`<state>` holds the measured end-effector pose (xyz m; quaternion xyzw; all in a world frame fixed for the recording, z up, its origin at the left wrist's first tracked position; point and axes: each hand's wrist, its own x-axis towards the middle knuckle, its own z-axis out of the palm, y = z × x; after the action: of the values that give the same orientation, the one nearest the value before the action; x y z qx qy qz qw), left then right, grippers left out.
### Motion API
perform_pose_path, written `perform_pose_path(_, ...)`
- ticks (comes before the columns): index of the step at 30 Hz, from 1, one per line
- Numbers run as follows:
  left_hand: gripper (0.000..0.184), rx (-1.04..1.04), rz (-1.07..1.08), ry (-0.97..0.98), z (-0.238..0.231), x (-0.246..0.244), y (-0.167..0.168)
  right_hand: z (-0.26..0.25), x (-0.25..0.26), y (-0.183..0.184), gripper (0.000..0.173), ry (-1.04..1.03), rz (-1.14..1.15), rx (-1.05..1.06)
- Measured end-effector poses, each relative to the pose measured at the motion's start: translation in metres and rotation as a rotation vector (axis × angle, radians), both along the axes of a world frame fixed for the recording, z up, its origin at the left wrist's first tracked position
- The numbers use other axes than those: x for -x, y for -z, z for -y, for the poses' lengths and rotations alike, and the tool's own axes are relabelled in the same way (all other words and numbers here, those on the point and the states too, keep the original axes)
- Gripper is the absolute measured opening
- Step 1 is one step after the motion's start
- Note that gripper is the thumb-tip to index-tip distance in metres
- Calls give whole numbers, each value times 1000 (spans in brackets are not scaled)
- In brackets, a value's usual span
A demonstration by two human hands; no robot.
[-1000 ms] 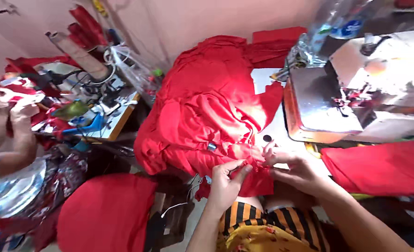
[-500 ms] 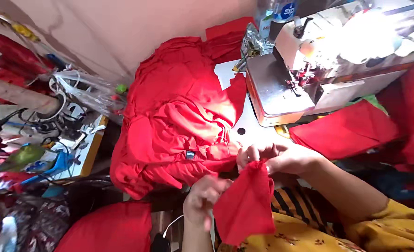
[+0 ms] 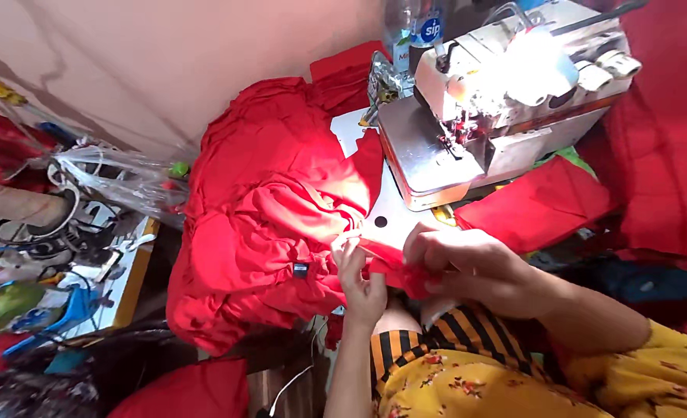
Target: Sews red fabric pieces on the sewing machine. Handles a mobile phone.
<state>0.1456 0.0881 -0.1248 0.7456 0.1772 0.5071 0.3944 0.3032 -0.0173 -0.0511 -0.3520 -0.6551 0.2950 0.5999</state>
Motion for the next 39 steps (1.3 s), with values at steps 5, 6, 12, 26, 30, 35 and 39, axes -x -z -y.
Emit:
perform_pose_path(5, 31, 836, 410, 853, 4, 36, 9, -6, -9, 13, 12, -453, -594, 289)
perform_pose_path(6, 31, 817, 403, 871, 3, 39, 12, -4, -9, 15, 11, -488, -524, 280)
perform_pose_path(12, 39, 545, 72, 828, -9, 84, -2, -1, -2, 31, 23, -342, 16, 203)
perform_pose_path(26, 16, -120, -693, -93, -50, 60, -14, -67, 14, 87, 21, 365, 480, 256)
perform_pose_path(30, 16, 7, -333, 126, -43, 62, -13, -56, 13, 77, 19, 435, 391, 156)
perform_pose_path(35, 16, 42, -334, -32, -22, 27, -29, -36, -7, 67, 22, 779, 605, -131)
perform_pose_path(39, 13, -368, -359, -155, -23, -47, -59, -28, -43, 70, 14, 979, 179, -126)
